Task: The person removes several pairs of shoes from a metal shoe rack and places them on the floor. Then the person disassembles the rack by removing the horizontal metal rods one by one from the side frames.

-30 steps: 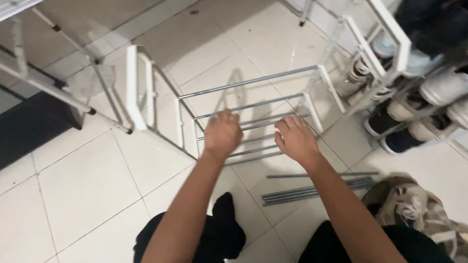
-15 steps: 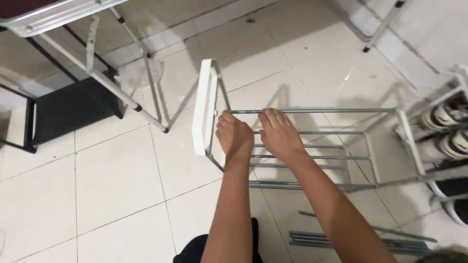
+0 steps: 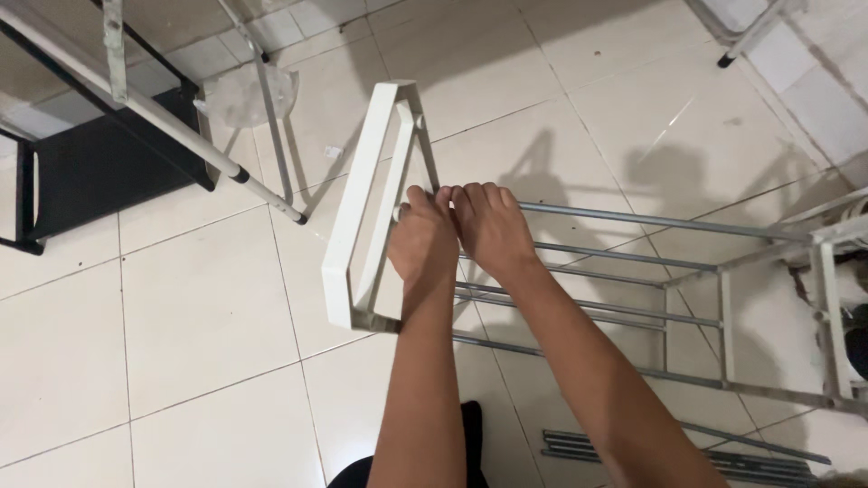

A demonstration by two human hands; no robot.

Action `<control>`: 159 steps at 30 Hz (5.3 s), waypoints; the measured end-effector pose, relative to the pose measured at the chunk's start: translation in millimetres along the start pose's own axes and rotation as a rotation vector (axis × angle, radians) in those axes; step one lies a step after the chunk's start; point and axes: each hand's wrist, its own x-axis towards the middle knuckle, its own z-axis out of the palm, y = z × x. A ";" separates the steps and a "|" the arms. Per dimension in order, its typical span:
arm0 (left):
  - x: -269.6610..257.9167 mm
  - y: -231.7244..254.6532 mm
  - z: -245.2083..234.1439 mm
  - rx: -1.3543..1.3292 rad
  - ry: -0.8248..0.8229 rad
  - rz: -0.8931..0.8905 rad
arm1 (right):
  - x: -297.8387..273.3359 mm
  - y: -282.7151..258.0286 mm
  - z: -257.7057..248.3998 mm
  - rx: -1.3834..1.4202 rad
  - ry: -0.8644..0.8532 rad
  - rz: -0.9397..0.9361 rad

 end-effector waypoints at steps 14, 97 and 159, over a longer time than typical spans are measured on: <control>-8.2 2.6 -1.4 -0.119 -0.028 0.010 | 11.8 5.9 5.7 -0.117 -0.101 -0.067; -70.7 11.2 -5.4 0.467 0.116 0.139 | -223.2 142.4 -193.5 -0.375 -0.402 0.930; -139.9 191.1 185.3 0.145 -0.106 1.283 | -198.4 167.1 -175.1 0.031 -0.255 1.239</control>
